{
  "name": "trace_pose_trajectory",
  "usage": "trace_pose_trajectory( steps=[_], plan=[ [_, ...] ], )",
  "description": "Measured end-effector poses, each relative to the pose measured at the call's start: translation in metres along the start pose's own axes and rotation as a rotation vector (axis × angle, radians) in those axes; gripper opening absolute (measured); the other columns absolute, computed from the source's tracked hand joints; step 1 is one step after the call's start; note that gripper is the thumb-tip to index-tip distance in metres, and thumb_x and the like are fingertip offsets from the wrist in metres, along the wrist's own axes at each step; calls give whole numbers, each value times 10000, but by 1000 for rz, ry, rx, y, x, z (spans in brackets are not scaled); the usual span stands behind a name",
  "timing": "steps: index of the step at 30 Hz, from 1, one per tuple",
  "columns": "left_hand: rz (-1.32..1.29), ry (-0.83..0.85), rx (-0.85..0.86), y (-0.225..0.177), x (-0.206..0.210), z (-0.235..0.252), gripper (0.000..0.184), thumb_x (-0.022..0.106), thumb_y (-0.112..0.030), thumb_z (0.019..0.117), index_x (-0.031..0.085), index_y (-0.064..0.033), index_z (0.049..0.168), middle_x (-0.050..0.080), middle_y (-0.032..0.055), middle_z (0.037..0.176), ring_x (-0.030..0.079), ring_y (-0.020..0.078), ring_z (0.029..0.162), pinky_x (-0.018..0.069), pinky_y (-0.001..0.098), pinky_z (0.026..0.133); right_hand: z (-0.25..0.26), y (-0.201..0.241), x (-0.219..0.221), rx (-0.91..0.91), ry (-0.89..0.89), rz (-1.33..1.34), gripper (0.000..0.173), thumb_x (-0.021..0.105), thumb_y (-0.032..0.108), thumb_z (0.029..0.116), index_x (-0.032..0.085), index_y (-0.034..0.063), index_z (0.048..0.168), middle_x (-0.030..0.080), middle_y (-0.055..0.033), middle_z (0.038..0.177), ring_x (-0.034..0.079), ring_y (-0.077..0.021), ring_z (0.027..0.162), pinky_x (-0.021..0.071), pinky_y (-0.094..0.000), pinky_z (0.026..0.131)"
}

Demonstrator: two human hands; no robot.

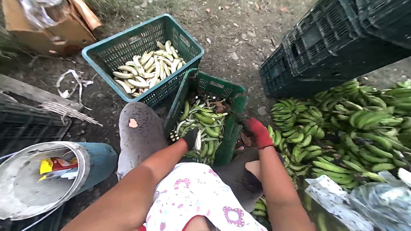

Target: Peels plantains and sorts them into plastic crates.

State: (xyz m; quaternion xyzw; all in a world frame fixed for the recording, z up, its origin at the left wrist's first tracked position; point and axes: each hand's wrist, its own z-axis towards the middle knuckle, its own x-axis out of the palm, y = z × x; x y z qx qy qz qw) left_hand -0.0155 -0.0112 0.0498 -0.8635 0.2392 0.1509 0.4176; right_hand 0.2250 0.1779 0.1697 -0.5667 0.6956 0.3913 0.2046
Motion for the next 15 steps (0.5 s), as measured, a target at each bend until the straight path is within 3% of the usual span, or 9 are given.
trace_pose_trajectory(
  steps=[1,4,5,6,8,10,13,14,15],
  plan=[
    [99,2,-12,-7,-2,0,730,691,-53,873,350,-17,1517,588,280,1325,587,425,1239,481,593,1034,3,-8,-2,-19,-37,61,584,471,626,1019,681,134,1253,716,-157,1053,690,-312,904,554,-576,843],
    [-129,-200,30,-26,-47,15,530,526,-28,997,387,-43,1508,608,298,1288,616,446,1189,493,626,1000,-4,-13,-10,-38,-164,-14,544,447,553,1056,668,115,1290,699,-212,1198,662,-400,1120,490,-660,973],
    [-367,-307,54,-33,-72,22,425,399,-107,1073,434,-65,1495,609,262,1301,620,383,1183,504,569,1001,-9,-11,-13,-38,-179,-50,517,444,506,1073,658,98,1307,682,-229,1243,639,-420,1177,466,-666,1009],
    [-709,-416,90,-43,-99,32,431,299,-287,1114,510,-82,1429,630,189,1246,632,280,1102,538,481,939,-13,-10,-16,-36,-182,-67,507,437,484,1082,649,95,1328,671,-235,1276,623,-425,1212,454,-665,1031],
    [-1275,-558,201,-76,-162,39,552,301,-512,1084,575,-84,1299,674,122,1069,667,220,918,583,453,789,-15,-9,-18,-27,-188,-40,507,432,477,1086,627,105,1371,659,-234,1308,611,-419,1238,442,-654,1055],
    [-1518,-623,246,-103,-201,32,568,278,-577,1078,577,-106,1183,675,65,863,661,173,713,582,374,632,-10,-6,-17,-14,-181,0,500,417,469,1095,600,125,1409,658,-226,1318,617,-410,1239,438,-641,1064],
    [-1436,-506,218,-83,-177,63,453,269,-493,1093,536,-142,988,530,-27,656,525,101,532,483,272,495,3,4,-13,-39,-167,43,497,422,509,1080,618,176,1393,691,-168,1269,663,-346,1163,492,-600,1019],
    [-1319,-446,147,-68,-156,78,400,304,-461,1089,538,-145,1018,506,-17,668,492,103,521,462,273,484,6,8,-11,-51,-152,52,491,422,511,1078,614,197,1403,696,-150,1263,672,-333,1144,505,-592,1004],
    [-1146,-360,75,-52,-134,88,440,317,-460,1100,538,-132,1294,551,38,832,518,153,625,498,339,589,9,11,-7,-62,-134,63,489,415,519,1077,610,215,1407,702,-133,1248,681,-321,1117,521,-587,980]
  ],
)
